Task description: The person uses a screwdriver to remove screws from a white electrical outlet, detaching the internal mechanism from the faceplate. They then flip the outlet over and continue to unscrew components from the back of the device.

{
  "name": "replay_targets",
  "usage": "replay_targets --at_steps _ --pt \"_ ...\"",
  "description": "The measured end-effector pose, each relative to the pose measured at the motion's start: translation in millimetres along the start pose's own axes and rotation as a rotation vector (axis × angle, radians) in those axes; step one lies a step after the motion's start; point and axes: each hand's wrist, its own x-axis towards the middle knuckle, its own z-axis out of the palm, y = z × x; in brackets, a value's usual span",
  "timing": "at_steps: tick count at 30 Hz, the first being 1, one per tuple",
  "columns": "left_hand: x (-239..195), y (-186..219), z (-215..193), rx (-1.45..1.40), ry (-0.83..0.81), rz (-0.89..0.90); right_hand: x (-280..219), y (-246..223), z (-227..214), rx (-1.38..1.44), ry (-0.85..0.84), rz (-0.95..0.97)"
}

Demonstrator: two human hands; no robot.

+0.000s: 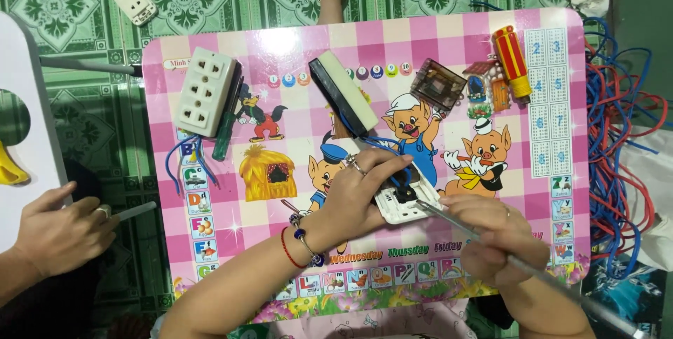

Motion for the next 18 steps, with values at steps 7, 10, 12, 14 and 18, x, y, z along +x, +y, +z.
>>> replay_targets --at_steps 7,10,12,14,18 --pt "1 1 0 0.010 0.001 -0.003 11 -5 -4 -0.207 -0.214 -0.047" --pt "2 -1 -2 0.007 -0.008 0.002 12 -3 -5 -0.243 -0.213 -0.058" --pt "1 -1 -1 0.007 -0.014 -0.007 11 0 -5 -0.257 -0.220 -0.058" --pt "2 -2 0 -0.003 -0.011 0.000 8 0 -9 -0.261 -0.243 -0.049" --pt "0 -5 0 -0.005 -0.022 0.023 6 -3 -16 -0.314 -0.356 -0.041"
